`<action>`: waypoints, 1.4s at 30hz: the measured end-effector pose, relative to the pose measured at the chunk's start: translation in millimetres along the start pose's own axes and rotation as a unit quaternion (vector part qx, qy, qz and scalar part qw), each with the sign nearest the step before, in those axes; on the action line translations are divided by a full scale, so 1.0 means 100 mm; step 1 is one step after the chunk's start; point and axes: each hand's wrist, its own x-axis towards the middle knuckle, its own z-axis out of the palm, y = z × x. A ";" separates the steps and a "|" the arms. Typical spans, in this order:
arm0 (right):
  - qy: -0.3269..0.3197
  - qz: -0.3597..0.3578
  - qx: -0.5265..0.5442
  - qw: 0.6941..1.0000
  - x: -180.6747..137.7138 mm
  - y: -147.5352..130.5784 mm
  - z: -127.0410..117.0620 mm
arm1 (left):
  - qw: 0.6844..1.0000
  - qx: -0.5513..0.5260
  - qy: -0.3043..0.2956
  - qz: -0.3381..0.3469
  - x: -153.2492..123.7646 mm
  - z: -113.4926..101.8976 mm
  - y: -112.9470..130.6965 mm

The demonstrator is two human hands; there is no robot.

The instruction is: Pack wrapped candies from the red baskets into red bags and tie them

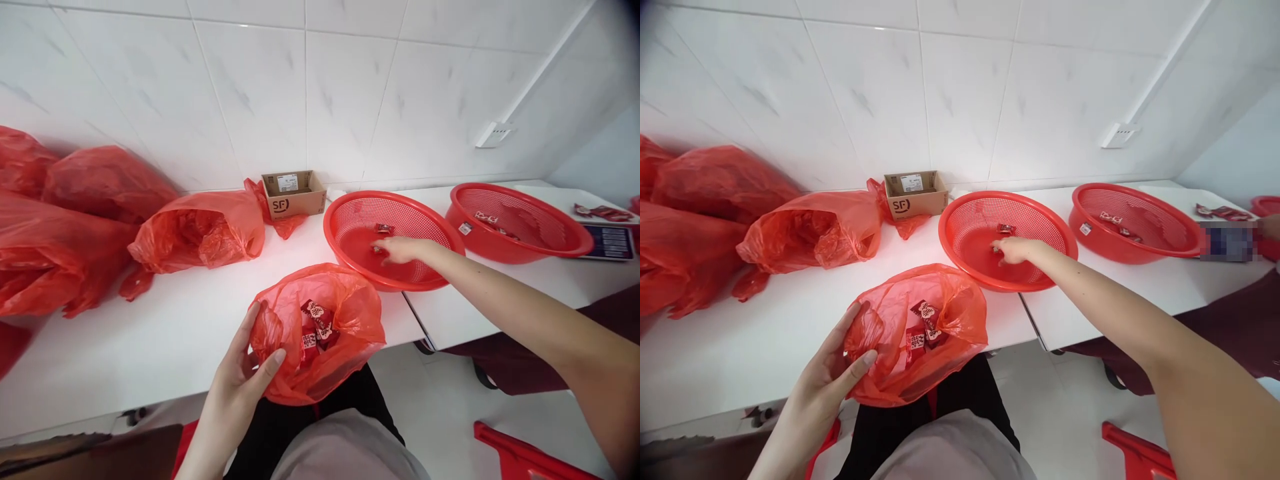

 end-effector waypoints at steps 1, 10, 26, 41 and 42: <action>-0.014 -0.004 0.009 1.000 0.02 0.04 0.05 | 1.000 0.000 0.001 -0.003 0.00 0.00 0.00; -0.056 -0.112 0.258 0.958 -0.13 -0.03 -0.13 | 0.999 0.013 0.046 0.010 0.03 -0.02 -0.03; 0.138 -0.235 0.323 0.906 -0.79 -1.15 -0.21 | 0.999 -0.013 0.031 0.011 0.12 0.01 -0.04; 0.015 0.054 0.027 0.998 0.64 0.48 -0.05 | 0.999 -0.002 0.051 -0.015 0.16 -0.08 -0.09; 0.012 0.052 0.029 0.998 0.65 0.47 -0.03 | 0.998 -0.002 0.052 -0.019 0.16 -0.07 -0.07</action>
